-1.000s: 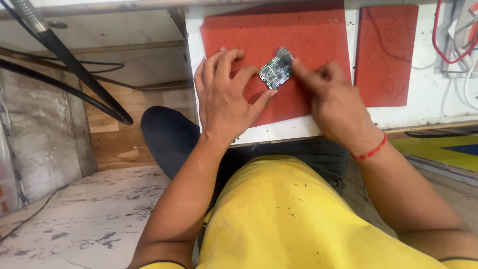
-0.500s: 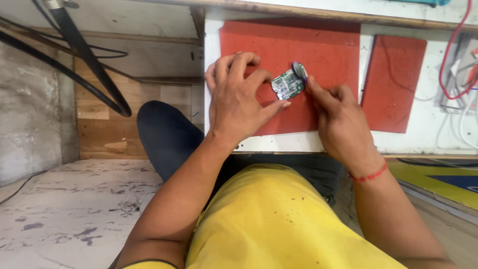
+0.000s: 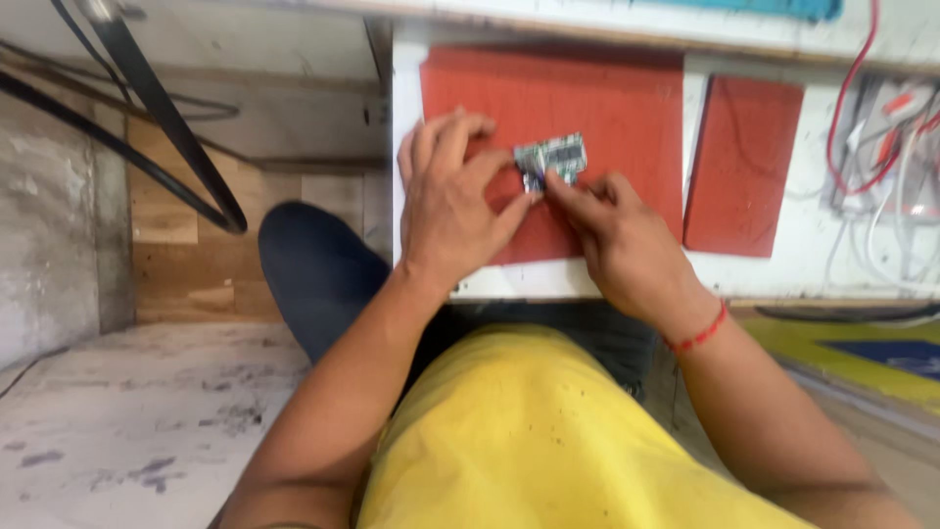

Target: The person uses a hot air gun to heat a small circuit board placed on a red mat. They then use a toothbrush to scrub the surface of the board, likely to clean off flux or debris. The person handles the board with their hands throughout the process.

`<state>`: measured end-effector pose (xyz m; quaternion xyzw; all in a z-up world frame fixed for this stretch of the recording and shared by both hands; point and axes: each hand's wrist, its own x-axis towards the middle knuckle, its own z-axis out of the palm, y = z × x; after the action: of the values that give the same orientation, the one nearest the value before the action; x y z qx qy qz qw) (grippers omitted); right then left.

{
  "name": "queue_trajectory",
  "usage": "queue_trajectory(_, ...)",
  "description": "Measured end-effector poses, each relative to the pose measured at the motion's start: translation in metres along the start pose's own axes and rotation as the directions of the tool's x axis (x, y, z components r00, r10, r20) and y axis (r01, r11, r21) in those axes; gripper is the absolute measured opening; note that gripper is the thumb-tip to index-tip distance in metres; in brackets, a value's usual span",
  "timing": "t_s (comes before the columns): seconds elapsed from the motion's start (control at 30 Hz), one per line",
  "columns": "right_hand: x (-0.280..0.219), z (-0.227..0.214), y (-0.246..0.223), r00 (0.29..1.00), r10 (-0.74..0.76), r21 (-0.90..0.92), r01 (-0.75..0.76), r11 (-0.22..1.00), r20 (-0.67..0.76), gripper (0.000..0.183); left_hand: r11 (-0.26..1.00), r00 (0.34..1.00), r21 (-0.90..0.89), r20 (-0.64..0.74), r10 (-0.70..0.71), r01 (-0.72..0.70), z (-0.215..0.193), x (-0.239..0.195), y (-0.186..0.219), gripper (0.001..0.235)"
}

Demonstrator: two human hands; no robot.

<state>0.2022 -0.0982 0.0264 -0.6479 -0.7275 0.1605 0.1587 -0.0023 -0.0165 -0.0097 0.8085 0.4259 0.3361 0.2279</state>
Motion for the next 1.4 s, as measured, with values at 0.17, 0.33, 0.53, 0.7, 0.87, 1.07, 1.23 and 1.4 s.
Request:
queue_trajectory(0.17,-0.003,0.001,0.006,0.986,0.164,0.007,-0.164,0.986,0.019,0.053,0.999,0.999,0.010,0.027,-0.030,0.030,-0.003,0.000,0.000,0.046)
queue_trajectory(0.33,0.000,-0.003,0.010,0.986,0.162,-0.082,-0.165,0.983,-0.051,0.064,0.999,1.000,0.037,0.027,-0.010,0.009,-0.002,0.008,0.002,0.043)
queue_trajectory(0.53,-0.011,-0.001,0.009,0.989,0.148,-0.036,-0.148,0.988,-0.002,0.068,0.998,0.999,0.053,0.031,-0.018,0.016,-0.005,0.008,0.003,0.042)
queue_trajectory(0.7,-0.012,-0.002,0.006,0.995,0.097,0.029,-0.097,0.995,-0.004,0.069,0.998,1.000,0.060,0.026,0.001,-0.002,-0.007,0.009,0.001,0.042)
queue_trajectory(0.87,-0.005,-0.003,0.003,0.995,0.101,0.012,-0.101,0.995,-0.006,0.058,0.998,1.000,0.069,0.027,0.006,-0.008,-0.004,0.006,0.004,0.040)
queue_trajectory(1.07,-0.001,-0.006,0.000,0.987,0.157,0.045,-0.156,0.987,-0.028,0.052,0.998,1.000,0.070,0.019,-0.002,0.000,-0.002,0.005,0.003,0.041)
queue_trajectory(1.23,-0.006,-0.004,-0.003,0.980,0.191,0.084,-0.186,0.979,-0.050,0.053,0.997,0.999,0.071,0.033,0.001,-0.004,-0.003,0.009,0.004,0.041)
queue_trajectory(1.4,0.000,0.000,0.000,0.983,0.181,0.093,-0.178,0.980,-0.033,0.053,0.996,0.998,0.091,0.063,-0.005,0.000,-0.005,0.011,0.004,0.041)
